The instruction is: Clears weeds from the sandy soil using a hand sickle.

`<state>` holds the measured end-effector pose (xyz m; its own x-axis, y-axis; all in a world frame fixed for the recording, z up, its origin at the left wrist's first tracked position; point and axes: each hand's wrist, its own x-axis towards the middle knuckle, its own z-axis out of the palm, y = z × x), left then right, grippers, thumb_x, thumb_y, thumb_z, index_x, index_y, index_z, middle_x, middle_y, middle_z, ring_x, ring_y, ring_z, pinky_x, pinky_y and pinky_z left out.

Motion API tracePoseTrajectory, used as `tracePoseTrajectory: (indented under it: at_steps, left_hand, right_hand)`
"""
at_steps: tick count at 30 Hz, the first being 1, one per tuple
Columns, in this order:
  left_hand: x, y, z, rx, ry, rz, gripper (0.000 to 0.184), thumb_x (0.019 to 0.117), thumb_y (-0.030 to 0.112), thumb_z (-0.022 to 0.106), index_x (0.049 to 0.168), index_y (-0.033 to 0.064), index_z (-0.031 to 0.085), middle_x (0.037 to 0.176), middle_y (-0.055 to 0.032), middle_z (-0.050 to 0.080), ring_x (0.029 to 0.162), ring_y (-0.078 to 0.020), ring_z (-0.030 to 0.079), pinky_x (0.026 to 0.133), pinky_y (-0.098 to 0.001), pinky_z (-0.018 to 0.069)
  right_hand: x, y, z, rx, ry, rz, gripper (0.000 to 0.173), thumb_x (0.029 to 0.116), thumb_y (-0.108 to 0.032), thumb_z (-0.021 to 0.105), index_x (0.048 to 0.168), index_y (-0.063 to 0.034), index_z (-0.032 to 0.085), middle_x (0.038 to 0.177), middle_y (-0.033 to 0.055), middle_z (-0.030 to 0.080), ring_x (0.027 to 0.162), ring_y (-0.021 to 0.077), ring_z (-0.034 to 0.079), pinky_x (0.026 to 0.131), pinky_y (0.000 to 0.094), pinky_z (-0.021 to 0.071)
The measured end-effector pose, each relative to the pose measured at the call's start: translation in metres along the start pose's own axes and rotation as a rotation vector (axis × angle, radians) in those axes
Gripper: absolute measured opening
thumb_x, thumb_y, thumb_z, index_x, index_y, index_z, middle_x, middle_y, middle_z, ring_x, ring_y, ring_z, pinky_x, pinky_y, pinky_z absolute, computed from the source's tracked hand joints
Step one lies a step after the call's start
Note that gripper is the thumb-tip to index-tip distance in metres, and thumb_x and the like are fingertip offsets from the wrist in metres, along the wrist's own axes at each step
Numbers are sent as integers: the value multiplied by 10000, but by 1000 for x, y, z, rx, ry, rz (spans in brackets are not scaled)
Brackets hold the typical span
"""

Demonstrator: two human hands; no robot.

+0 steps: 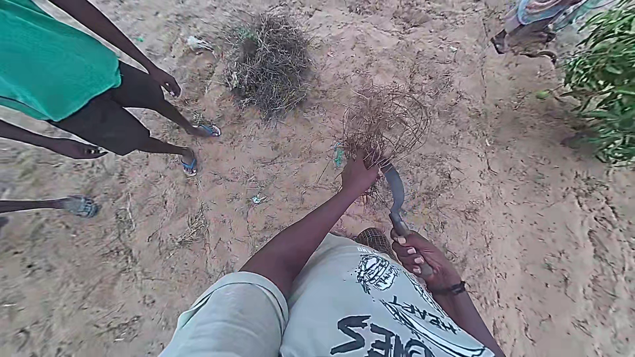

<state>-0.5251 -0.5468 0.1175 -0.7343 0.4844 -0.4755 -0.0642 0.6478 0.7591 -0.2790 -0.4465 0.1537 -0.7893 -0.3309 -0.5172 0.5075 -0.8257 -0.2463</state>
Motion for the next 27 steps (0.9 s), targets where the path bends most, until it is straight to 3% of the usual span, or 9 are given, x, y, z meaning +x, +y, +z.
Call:
tracePoseTrajectory:
  at_steps: [7, 17, 22, 27]
  left_hand:
    - [37, 8, -13, -23, 31, -8, 793, 980, 439, 632, 1637, 165, 282, 1460, -265, 517, 1276, -425, 579, 1048, -605, 484]
    - [118, 72, -44, 1, 139, -3, 738, 978, 473, 631, 1583, 129, 387, 1432, -224, 568, 1313, -368, 574, 1096, -563, 461]
    - [148, 103, -51, -32, 175, -20, 820, 962, 489, 654, 1612, 106, 333, 1479, -215, 544, 1362, -359, 540, 1130, -566, 431]
    - [171, 106, -62, -78, 207, -52, 830, 959, 470, 672, 1612, 90, 329, 1510, -218, 516, 1395, -358, 511, 1153, -564, 405]
  right_hand:
    - [20, -55, -8, -59, -13, 75, 108, 931, -166, 708, 950, -111, 616, 589, -49, 507, 417, 22, 516, 384, 172, 465]
    - [58, -178, -25, -151, -138, 113, 118, 931, -173, 717, 950, -105, 622, 592, -45, 521, 424, 29, 525, 397, 175, 477]
    - [67, -231, -27, -210, -115, 140, 132, 919, -194, 729, 943, -122, 620, 581, -48, 503, 412, 28, 506, 386, 179, 466]
    - [87, -258, -23, -258, -60, 162, 137, 900, -187, 725, 942, -128, 608, 579, -40, 507, 415, 36, 510, 392, 189, 472]
